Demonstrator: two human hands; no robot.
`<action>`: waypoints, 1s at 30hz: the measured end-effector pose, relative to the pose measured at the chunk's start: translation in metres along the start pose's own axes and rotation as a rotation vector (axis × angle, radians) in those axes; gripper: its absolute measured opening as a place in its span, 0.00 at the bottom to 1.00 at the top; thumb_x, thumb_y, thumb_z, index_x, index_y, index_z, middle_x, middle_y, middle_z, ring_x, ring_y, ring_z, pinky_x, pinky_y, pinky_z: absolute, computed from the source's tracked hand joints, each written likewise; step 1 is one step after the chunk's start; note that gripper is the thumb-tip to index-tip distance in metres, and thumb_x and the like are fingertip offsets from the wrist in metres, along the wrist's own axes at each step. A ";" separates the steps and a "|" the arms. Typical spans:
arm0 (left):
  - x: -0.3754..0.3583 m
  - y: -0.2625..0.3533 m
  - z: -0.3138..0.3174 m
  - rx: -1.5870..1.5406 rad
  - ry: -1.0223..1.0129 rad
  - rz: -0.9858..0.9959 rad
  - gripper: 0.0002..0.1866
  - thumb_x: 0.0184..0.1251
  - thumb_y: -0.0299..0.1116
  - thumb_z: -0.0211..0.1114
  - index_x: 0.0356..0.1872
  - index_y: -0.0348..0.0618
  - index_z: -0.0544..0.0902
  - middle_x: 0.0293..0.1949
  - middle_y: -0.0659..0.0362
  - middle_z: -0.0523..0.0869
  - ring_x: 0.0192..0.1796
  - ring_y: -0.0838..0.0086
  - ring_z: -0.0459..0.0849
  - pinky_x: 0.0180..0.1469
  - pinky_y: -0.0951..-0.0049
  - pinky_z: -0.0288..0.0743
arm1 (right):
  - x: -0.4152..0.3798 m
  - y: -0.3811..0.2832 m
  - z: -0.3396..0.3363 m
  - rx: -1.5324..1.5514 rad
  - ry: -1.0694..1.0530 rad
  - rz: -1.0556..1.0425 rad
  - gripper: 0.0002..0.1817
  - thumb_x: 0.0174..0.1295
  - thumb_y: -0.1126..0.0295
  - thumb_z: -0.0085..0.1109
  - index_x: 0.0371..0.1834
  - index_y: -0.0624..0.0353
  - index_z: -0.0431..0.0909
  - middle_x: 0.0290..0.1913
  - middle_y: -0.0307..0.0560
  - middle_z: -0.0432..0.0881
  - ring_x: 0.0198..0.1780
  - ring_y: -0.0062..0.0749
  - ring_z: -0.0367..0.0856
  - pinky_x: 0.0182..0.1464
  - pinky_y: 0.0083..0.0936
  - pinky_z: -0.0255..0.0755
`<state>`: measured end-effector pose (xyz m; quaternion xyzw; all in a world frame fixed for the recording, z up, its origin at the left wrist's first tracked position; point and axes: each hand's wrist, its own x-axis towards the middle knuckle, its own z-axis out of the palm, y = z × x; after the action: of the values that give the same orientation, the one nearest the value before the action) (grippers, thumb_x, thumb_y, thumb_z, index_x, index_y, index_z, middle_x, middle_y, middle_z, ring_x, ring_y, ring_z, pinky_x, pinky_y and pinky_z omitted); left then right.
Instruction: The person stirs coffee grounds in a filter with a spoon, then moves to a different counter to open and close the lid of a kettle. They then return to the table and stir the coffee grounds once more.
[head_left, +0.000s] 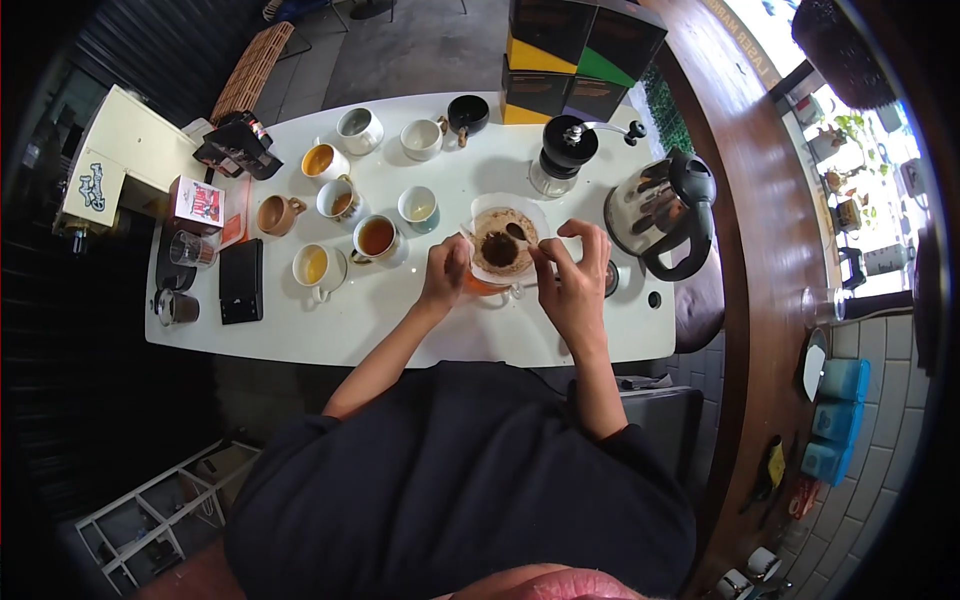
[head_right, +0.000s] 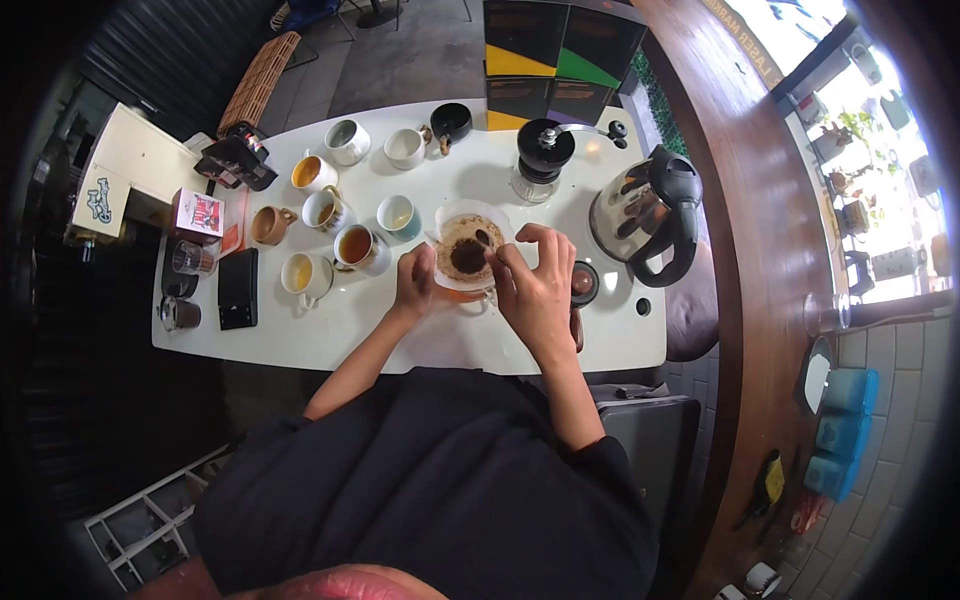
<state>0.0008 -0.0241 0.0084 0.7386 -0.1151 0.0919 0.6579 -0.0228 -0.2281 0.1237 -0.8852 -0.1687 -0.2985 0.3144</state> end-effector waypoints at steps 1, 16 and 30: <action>-0.001 0.001 0.000 -0.007 -0.002 -0.021 0.29 0.82 0.56 0.50 0.27 0.40 0.70 0.20 0.68 0.64 0.26 0.86 0.62 0.26 0.74 0.55 | 0.000 0.001 0.000 -0.014 -0.012 -0.012 0.08 0.56 0.71 0.73 0.35 0.56 0.82 0.49 0.46 0.74 0.52 0.46 0.73 0.56 0.43 0.66; -0.006 -0.001 0.005 -0.017 0.079 0.044 0.24 0.83 0.48 0.51 0.28 0.38 0.69 0.22 0.66 0.66 0.28 0.84 0.63 0.29 0.75 0.59 | -0.015 -0.011 0.010 0.027 -0.136 0.097 0.06 0.65 0.70 0.64 0.35 0.61 0.79 0.44 0.52 0.70 0.46 0.47 0.70 0.50 0.43 0.65; -0.011 0.002 0.013 -0.074 0.179 -0.026 0.19 0.82 0.41 0.53 0.33 0.35 0.75 0.23 0.67 0.71 0.28 0.86 0.67 0.28 0.77 0.61 | -0.025 -0.019 0.005 0.351 -0.246 0.585 0.16 0.75 0.70 0.53 0.28 0.68 0.71 0.15 0.57 0.67 0.14 0.44 0.62 0.22 0.39 0.57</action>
<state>-0.0107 -0.0361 0.0054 0.7041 -0.0497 0.1449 0.6934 -0.0491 -0.2133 0.1129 -0.8579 0.0065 -0.0537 0.5109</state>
